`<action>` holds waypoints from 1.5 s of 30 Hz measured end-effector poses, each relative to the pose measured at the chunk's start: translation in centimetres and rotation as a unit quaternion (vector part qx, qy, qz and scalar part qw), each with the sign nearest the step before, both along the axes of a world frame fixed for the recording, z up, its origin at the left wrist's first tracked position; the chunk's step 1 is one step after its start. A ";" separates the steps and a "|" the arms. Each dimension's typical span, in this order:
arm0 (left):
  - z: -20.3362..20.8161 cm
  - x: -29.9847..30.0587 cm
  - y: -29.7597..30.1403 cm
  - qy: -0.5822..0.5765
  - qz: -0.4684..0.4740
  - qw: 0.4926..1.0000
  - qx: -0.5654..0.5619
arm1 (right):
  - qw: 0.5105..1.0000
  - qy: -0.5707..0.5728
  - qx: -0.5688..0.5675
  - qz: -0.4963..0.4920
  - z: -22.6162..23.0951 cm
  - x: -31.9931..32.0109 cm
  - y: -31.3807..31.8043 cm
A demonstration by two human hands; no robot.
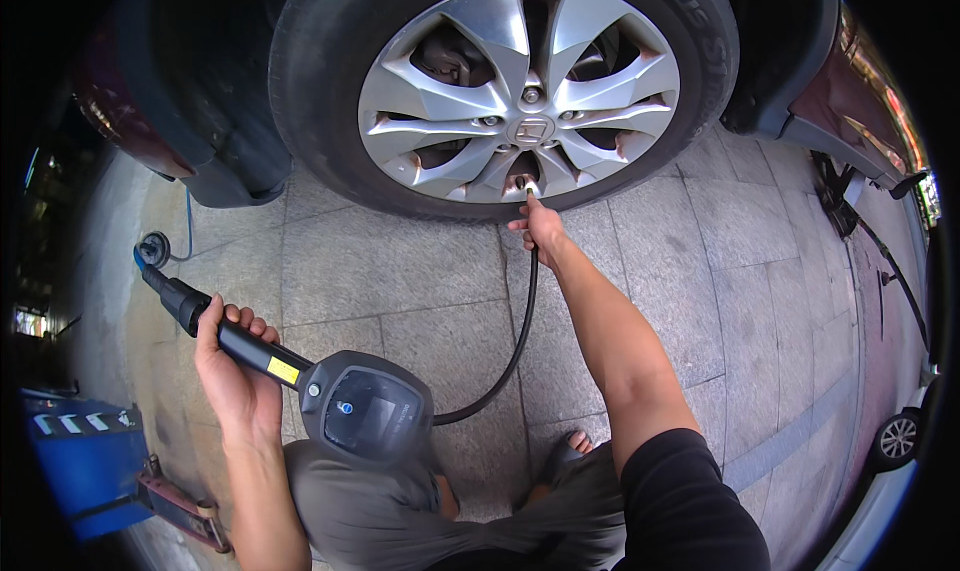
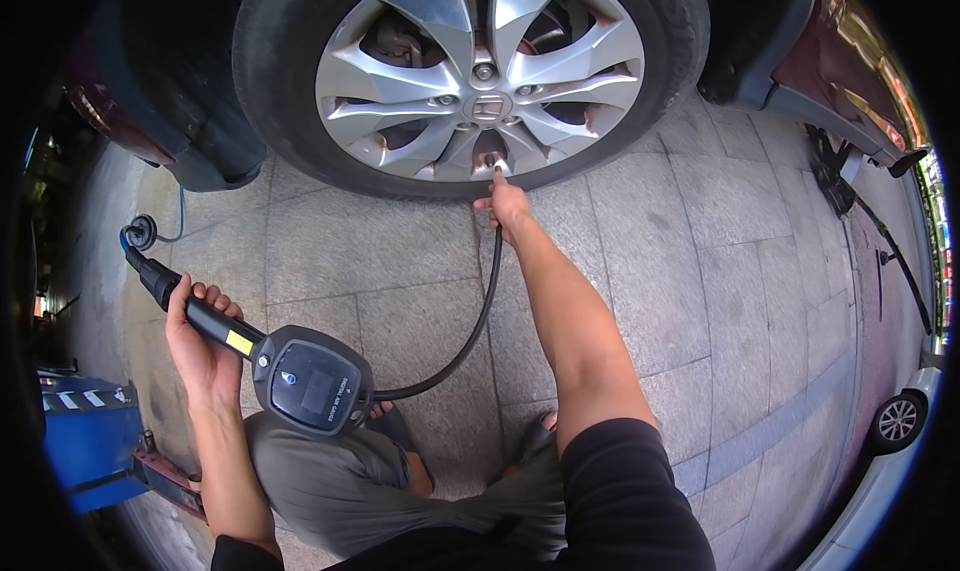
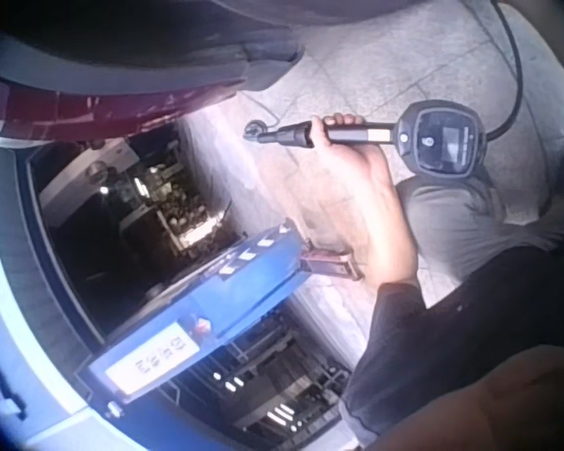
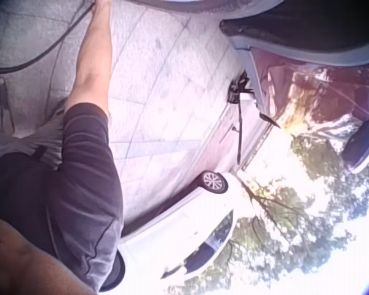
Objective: The person inflates a car tire using a digital air pressure gauge and hose, then moves to a tire repair station. They apply a patch to the inner surface of a tire mounted on a machine and press it into place.
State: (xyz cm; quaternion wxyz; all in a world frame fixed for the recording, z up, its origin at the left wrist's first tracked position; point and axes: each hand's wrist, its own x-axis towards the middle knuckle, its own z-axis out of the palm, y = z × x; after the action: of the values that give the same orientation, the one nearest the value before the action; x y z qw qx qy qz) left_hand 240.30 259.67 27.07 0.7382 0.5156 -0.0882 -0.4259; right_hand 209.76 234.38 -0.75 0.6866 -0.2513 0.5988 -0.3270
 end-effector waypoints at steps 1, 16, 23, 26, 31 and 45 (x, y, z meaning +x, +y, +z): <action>-0.1 0.0 -0.1 0.001 -0.003 1.000 -0.003 | 1.000 0.004 -0.010 0.006 -0.1 0.1 -0.1; -1.4 0.9 -1.3 0.006 0.005 1.000 0.011 | 0.993 0.092 -0.074 0.001 -1.4 0.8 -1.1; -1.7 0.8 -2.1 -0.004 0.001 1.000 0.020 | 0.993 0.095 -0.077 -0.009 -1.3 0.7 -1.2; -2.0 0.8 -2.4 -0.002 0.004 1.000 0.025 | 0.990 0.110 -0.085 -0.010 -1.2 0.8 -1.5; -2.5 1.1 -3.0 0.002 -0.002 1.000 0.026 | 0.986 0.149 -0.077 -0.021 -0.9 1.4 -2.0; -3.6 1.4 -3.1 -0.075 -0.014 0.997 0.006 | 0.987 0.140 -0.076 -0.002 -0.4 1.5 -2.2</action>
State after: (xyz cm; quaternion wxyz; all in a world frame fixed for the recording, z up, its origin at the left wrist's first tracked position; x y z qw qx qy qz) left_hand 241.72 256.60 23.42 0.7201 0.5495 -0.1481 -0.3969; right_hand 211.24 232.20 -1.19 0.5742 -0.3452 0.6627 -0.3345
